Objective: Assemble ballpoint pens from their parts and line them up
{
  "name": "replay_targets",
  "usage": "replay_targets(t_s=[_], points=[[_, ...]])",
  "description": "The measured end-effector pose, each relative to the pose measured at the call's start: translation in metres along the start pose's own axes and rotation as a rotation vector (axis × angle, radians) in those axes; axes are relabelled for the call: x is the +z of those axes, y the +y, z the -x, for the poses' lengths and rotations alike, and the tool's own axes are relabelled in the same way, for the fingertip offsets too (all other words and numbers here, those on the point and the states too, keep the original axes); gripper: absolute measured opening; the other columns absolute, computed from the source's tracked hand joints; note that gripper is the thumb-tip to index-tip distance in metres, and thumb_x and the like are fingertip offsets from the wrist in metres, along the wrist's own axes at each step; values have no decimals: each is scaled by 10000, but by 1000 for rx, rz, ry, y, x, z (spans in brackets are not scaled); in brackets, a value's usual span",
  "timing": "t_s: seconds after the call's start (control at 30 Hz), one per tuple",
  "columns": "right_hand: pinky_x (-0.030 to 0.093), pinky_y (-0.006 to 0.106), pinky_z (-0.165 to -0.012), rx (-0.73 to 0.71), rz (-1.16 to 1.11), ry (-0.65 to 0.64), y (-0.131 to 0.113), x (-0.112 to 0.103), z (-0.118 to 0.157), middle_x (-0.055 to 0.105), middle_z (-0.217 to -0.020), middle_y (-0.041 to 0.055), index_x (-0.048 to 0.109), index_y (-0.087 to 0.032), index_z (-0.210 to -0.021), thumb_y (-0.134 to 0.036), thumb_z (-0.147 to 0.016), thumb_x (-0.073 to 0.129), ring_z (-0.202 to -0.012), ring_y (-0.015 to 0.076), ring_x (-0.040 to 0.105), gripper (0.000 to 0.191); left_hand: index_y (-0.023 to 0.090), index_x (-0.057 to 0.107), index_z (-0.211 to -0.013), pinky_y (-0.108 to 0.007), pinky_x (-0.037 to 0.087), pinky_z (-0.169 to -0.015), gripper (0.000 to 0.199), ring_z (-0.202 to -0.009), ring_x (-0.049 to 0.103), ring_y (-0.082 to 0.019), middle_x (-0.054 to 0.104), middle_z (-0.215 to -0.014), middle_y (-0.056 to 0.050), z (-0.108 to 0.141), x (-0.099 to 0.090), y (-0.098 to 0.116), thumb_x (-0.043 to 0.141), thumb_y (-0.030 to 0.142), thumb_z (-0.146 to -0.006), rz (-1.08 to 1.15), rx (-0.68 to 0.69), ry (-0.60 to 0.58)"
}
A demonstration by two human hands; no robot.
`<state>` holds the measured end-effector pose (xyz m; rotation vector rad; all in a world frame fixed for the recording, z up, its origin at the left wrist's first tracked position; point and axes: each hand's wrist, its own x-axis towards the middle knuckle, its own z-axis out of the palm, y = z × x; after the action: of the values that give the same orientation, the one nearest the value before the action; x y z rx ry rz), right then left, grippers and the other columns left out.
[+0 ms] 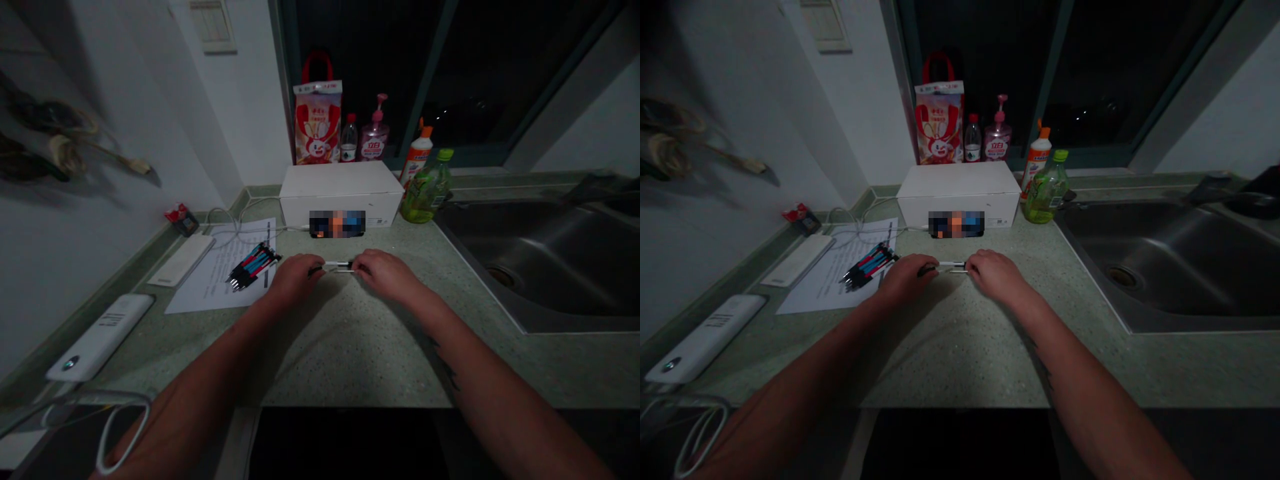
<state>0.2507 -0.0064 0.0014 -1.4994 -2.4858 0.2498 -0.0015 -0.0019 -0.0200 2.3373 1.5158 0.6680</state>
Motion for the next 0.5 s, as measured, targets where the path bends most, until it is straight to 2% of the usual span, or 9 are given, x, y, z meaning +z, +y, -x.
replay_targets(t_s=[0.2, 0.3, 0.4, 0.5], points=[[506, 358, -918, -70, 17, -33, -8, 13, -4, 771, -1050, 89, 820, -233, -1063, -164, -1006, 651, -1044, 248, 687, 191, 253, 725, -1013, -394, 519, -843, 113, -953, 709, -276, 790, -971, -74, 0, -3, 2, 751, 236, -904, 29, -97, 45], [508, 381, -958, -51, 4, 17, -14, 14, -5, 763, -1108, 108, 799, -216, -1167, -202, -1006, 691, -1092, 266, 679, 194, 259, 673, -983, -364, 528, -798, 150, -884, 726, -241, 797, -922, -30, 0, 0, 4, 770, 225, -875, 184, -148, 66], [505, 370, -979, -65, -98, 105, -19, 12, -3, 738, -1220, 108, 732, -224, -1314, -233, -999, 726, -1142, 255, 672, 316, 248, 626, -991, -341, 550, -752, 207, -805, 750, -217, 795, -845, 4, 0, 5, 4, 780, 231, -853, 402, -197, 43], [500, 335, -953, -135, -187, 107, -25, 12, -2, 733, -1233, 72, 720, -264, -1298, -215, -1006, 713, -1139, 225, 673, 296, 235, 612, -1012, -338, 581, -762, 259, -803, 776, -216, 802, -825, 7, 0, 10, 5, 797, 235, -831, 572, -155, -21]])
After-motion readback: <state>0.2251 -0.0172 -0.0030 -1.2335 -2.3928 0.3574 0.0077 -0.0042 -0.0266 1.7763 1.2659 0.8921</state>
